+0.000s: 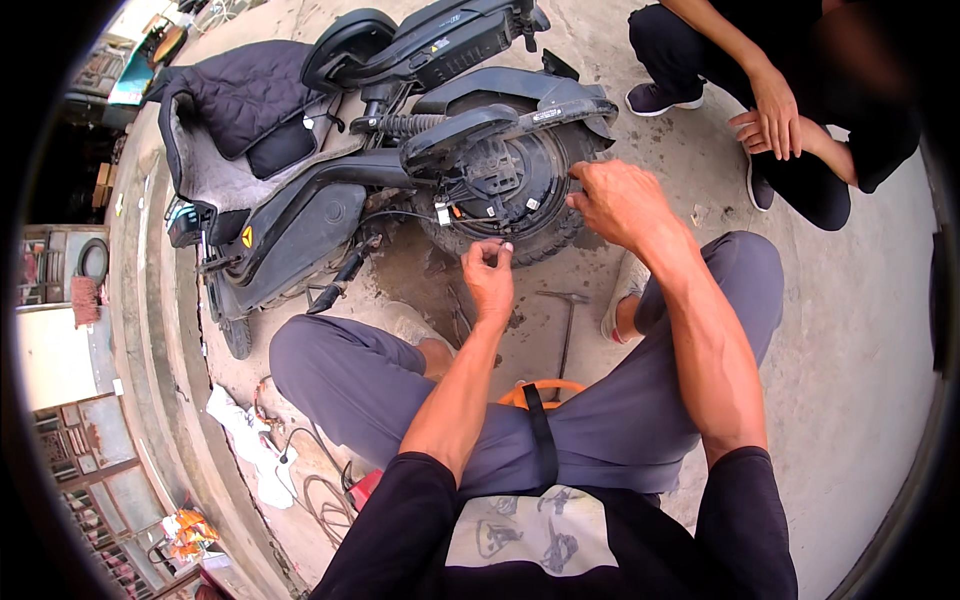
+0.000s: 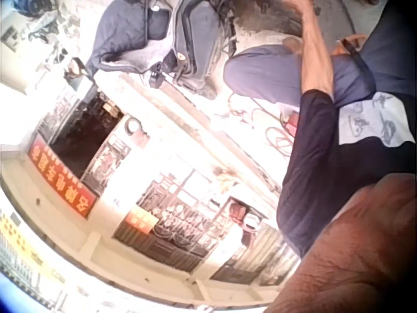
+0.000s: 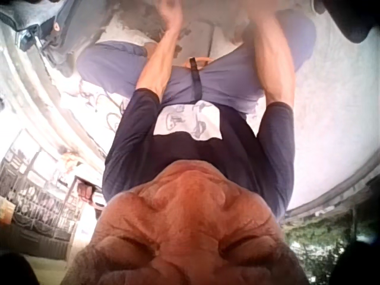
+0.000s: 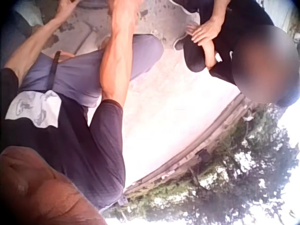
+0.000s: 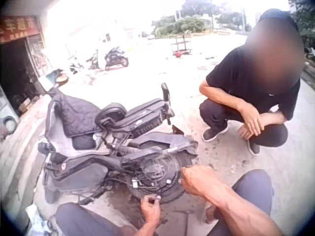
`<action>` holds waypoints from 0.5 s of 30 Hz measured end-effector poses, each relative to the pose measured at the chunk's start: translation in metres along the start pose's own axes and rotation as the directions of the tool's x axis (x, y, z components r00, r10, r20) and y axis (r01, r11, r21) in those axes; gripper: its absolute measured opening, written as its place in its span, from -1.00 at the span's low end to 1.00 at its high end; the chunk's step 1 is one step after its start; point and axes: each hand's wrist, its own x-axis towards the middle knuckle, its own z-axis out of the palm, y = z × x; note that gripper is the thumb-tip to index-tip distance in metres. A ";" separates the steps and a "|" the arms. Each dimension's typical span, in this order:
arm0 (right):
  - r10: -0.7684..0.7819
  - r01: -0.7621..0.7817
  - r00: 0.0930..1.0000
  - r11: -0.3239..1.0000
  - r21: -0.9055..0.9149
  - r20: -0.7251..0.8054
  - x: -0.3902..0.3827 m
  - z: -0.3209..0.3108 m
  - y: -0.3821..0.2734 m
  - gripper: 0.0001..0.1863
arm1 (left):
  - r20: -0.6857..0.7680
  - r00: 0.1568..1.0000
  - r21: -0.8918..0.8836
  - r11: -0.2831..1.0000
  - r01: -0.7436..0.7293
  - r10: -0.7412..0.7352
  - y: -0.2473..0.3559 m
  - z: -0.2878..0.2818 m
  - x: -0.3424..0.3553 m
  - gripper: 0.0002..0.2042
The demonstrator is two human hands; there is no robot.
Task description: The person sits on a small stool and works on the rear wheel assembly of a scooter, manipulating electrical connectors and wires. They repeatedly connect and disconnect a white multi-pin connector and handle other wires near the motor housing while another person observes.
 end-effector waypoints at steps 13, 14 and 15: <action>-0.099 0.051 0.925 0.989 0.138 0.366 -0.012 0.086 -0.028 -0.71 | 0.516 0.777 -0.187 0.838 0.512 -0.360 0.054 -0.056 0.031 -0.79; -0.058 0.010 0.950 0.988 0.155 0.307 -0.014 0.091 -0.022 -0.73 | 0.477 0.766 -0.251 0.769 0.588 -0.430 0.049 -0.050 0.032 -0.76; -0.011 -0.035 0.968 0.983 0.178 0.251 -0.019 0.095 -0.019 -0.74 | 0.480 0.760 -0.256 0.759 0.599 -0.438 0.039 -0.043 0.032 -0.76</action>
